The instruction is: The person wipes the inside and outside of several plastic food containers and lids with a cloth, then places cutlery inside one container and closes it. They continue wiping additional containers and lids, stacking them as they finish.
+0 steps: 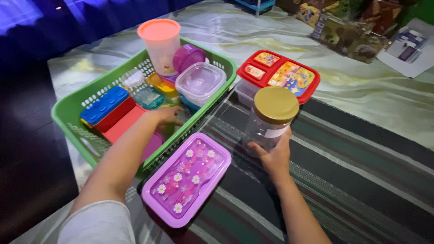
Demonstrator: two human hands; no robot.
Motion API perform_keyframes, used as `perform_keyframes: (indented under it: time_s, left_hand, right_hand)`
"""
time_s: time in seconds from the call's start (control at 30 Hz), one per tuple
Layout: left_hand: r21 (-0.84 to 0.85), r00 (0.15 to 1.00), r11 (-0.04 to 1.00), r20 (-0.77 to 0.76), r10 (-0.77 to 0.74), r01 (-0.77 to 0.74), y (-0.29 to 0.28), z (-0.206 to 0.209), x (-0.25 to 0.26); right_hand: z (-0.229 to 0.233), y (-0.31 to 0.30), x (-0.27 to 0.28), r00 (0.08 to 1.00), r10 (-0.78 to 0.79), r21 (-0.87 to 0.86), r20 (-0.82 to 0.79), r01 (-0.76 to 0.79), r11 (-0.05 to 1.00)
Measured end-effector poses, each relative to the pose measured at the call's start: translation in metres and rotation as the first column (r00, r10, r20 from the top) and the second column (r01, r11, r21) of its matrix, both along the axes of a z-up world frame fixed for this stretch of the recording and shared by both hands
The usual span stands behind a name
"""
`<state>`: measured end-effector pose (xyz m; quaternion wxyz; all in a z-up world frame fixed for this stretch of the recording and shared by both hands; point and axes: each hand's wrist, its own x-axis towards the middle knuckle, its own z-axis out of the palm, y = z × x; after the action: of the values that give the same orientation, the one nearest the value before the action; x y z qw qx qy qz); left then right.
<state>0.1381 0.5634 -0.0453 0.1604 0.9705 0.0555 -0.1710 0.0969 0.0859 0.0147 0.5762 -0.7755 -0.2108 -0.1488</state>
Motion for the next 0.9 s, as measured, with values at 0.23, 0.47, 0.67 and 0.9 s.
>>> perform_keyframes:
  time_s: [0.23,0.47,0.67,0.9]
  left_hand:
    - [0.09,0.99,0.987,-0.057,-0.129,0.134,-0.029,-0.07,0.0]
    - [-0.118,0.972,0.967,-0.088,0.216,-0.226,-0.032,-0.079,-0.003]
    - [0.053,0.994,0.998,-0.105,-0.025,0.031,-0.024,-0.06,0.006]
    - [-0.2,0.972,0.951,-0.02,0.235,-0.234,-0.012,0.023,-0.02]
  right_hand:
    - [-0.012,0.0,0.01,0.999,0.03,0.01,0.045,-0.03,0.999]
    - [-0.013,-0.003,0.015,0.998,0.051,0.009,-0.043,-0.051,0.999]
    - [-0.014,-0.001,0.013,0.998,0.059,0.044,-0.029,-0.058,0.997]
    - [-0.018,-0.004,0.014,0.997,0.069,0.02,-0.047,-0.068,0.997]
